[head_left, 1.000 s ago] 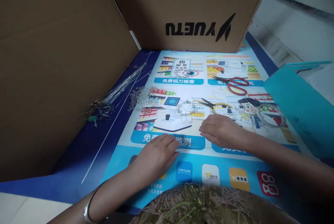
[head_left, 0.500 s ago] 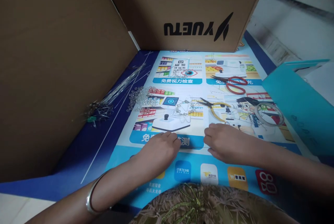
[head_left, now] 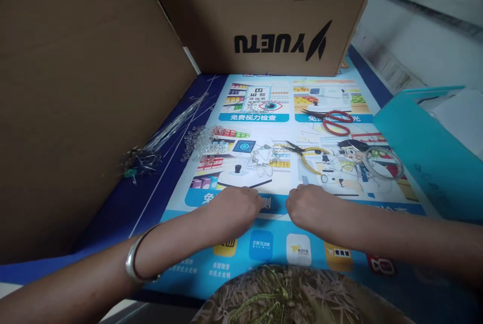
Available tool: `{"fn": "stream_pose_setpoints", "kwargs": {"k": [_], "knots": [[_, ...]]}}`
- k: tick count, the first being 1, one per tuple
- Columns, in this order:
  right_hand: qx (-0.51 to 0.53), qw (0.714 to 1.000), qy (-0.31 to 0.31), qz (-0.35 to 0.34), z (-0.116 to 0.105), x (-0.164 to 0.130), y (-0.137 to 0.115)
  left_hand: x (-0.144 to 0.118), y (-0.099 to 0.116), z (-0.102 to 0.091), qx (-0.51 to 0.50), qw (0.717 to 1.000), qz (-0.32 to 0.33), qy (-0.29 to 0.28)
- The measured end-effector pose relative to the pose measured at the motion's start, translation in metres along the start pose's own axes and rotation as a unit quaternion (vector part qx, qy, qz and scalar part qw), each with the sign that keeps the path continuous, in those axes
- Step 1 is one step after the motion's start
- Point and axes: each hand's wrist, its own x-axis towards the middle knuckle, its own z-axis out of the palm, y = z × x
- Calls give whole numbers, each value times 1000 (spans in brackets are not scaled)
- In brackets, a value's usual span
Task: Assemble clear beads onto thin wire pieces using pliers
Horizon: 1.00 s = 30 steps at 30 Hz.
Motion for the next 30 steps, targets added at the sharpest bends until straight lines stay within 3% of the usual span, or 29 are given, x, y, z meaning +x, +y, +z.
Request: {"fn": "stream_pose_setpoints", "kwargs": {"k": [4, 8, 11, 13, 16, 18, 25, 30], "knots": [[89, 995, 20, 30, 3, -5, 9, -8, -12, 4, -132, 986, -98, 17], [146, 984, 24, 96, 12, -12, 14, -15, -22, 16, -329, 932, -139, 59], [160, 979, 34, 119, 15, -15, 17, -18, -22, 23, -376, 909, -156, 83], [160, 979, 43, 120, 15, -17, 18, -19, -18, 22, -337, 925, -152, 83], [161, 980, 49, 106, 13, -18, 19, -18, -9, 18, -186, 970, -138, 78], [159, 981, 54, 98, 11, -20, 21, -16, -4, 16, -98, 984, -123, 84], [161, 980, 52, 109, 8, -31, 29, -15, 0, 14, -30, 993, -96, 69], [159, 979, 52, 115, 9, -34, 31, -10, 3, 6, 13, 998, -63, 25]]}}
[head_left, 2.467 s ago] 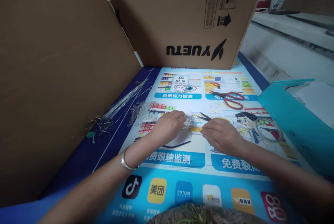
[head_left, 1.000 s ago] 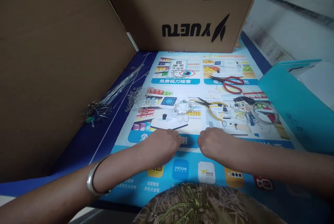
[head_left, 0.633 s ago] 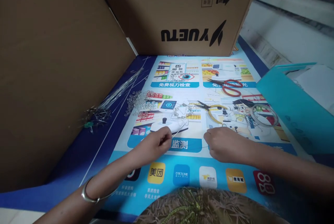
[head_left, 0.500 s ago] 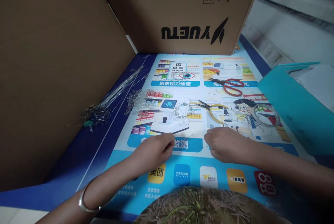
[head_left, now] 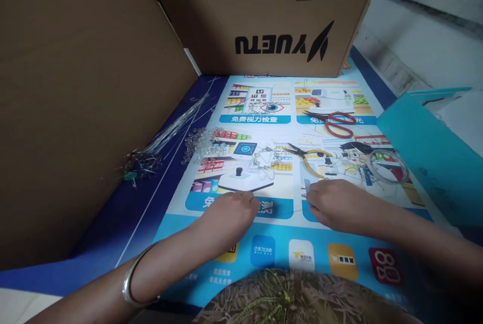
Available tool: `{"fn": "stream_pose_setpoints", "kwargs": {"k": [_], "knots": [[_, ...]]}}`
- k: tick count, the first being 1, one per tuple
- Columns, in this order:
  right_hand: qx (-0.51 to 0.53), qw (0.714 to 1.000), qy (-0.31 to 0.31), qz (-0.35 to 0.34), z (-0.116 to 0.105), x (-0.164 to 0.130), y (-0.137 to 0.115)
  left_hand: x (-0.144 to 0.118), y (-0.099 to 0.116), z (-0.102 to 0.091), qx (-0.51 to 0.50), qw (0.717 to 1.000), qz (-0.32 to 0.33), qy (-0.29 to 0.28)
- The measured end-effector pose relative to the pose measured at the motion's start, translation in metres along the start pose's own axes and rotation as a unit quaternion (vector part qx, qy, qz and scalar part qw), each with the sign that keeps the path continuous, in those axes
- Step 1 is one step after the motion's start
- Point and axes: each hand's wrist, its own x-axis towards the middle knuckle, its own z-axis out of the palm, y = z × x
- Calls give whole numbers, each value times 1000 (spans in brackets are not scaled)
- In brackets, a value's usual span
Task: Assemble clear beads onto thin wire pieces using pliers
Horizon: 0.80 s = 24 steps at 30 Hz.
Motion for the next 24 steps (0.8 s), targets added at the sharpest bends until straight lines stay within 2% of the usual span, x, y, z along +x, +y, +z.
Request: {"fn": "stream_pose_setpoints", "kwargs": {"k": [3, 6, 12, 15, 17, 19, 21, 24], "knots": [[2, 1000, 9, -3, 2, -1, 0, 6, 2, -5, 18, 999, 18, -29], [3, 1000, 17, -5, 4, -1, -1, 11, 3, -7, 25, 999, 29, -33], [-1, 1000, 16, 1, 3, -1, -1, 11, -6, -2, -31, 999, 15, 1], [14, 999, 32, 2, 0, 1, -1, 10, -10, -2, -118, 991, -23, 54], [48, 997, 58, 6, -2, 5, -3, 10, -8, -3, -213, 969, -28, 119], [112, 987, 112, 8, -4, 11, -8, 14, -4, -4, -309, 932, -15, 189], [192, 960, 202, 5, -5, 19, -16, 19, 1, -3, -367, 900, -5, 236], [301, 907, 290, -44, -1, 31, -27, 27, 7, 4, -400, 875, -11, 272]]}}
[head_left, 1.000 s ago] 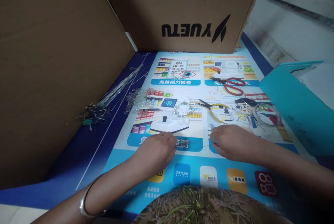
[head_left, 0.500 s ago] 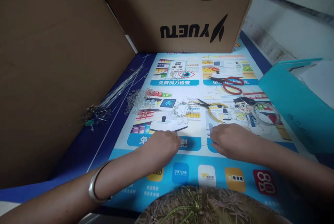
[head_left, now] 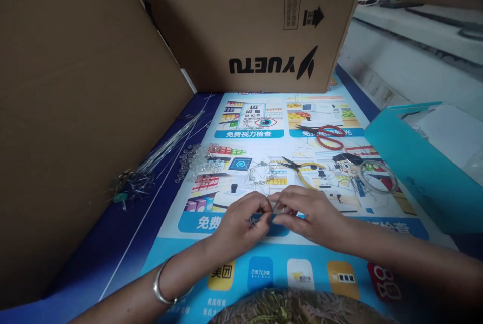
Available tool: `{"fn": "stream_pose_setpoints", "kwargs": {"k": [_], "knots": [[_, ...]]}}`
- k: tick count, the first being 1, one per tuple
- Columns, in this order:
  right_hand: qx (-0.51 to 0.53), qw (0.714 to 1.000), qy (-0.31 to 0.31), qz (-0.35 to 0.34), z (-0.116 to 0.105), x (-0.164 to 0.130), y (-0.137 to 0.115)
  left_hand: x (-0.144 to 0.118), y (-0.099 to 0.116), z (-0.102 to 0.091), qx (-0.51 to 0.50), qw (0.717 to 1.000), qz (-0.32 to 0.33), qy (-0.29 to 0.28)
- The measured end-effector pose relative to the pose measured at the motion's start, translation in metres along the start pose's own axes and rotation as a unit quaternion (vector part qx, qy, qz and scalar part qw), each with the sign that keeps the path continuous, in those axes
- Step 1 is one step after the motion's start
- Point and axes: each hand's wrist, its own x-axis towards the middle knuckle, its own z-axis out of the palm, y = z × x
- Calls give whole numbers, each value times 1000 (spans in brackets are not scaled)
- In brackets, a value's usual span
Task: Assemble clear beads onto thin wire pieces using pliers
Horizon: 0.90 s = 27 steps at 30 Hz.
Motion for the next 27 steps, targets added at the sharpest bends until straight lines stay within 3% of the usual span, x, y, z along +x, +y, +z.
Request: {"fn": "stream_pose_setpoints", "kwargs": {"k": [4, 11, 14, 22, 25, 27], "knots": [[45, 997, 65, -15, 13, 6, 2, -2, -10, 12, 5, 1000, -2, 21], [-7, 997, 33, -63, 6, 9, -2, -10, -20, 2, -32, 999, -21, -4], [-60, 995, -10, -77, 8, 7, 2, -13, -24, -6, -17, 999, -29, 22], [-89, 993, -25, -76, 19, 4, 16, -13, -32, -19, 38, 996, 9, 83], [-73, 996, -7, -44, 19, 3, 20, -13, -33, -26, 61, 993, 18, 103], [-70, 997, -27, -8, 18, 3, 22, -13, -35, -35, 88, 988, 23, 122]]}}
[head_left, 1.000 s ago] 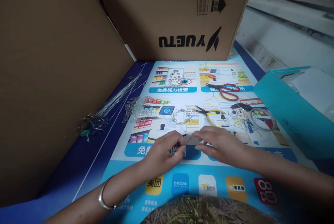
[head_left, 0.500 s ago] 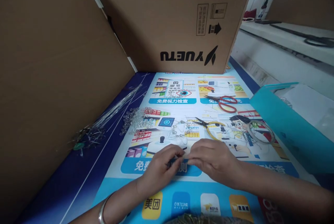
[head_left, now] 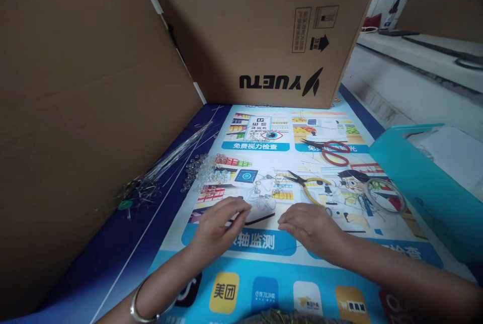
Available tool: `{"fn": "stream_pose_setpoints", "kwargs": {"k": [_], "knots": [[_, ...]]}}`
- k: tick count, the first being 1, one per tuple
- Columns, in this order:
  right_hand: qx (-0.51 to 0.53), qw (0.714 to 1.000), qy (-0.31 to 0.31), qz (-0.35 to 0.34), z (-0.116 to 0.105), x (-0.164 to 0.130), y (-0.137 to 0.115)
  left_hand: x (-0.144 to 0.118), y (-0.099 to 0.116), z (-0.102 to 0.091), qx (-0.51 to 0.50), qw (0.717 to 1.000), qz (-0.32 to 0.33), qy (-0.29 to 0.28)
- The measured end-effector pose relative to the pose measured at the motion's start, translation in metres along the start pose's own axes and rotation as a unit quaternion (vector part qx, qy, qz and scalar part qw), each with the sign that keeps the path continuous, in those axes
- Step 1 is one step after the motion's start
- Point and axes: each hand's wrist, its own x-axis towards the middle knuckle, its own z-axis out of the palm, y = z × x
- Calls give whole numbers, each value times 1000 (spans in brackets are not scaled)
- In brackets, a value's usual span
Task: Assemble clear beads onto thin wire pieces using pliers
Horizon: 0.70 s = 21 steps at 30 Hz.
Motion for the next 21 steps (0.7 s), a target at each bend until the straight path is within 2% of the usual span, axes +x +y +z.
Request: {"fn": "stream_pose_setpoints", "kwargs": {"k": [4, 7, 8, 10, 13, 16, 21], "knots": [[51, 993, -69, 78, 0, -1, 5, 7, -25, -29, 99, 994, -18, 52], [97, 987, -75, 103, 2, -1, 7, 16, -68, -57, 216, 966, -117, 76], [107, 985, -77, 109, 2, -1, 8, 20, -85, -66, 253, 953, -157, 64], [122, 981, -83, 125, 2, 1, 9, 29, -120, -82, 318, 917, -240, -5], [139, 973, -95, 158, 2, 3, 10, 47, -162, -96, 353, 893, -279, -38], [147, 968, -106, 173, 1, 4, 11, 66, -188, -100, 381, 870, -307, -61], [148, 967, -99, 180, 1, 4, 11, 88, -216, -95, 398, 832, -368, -120]]}}
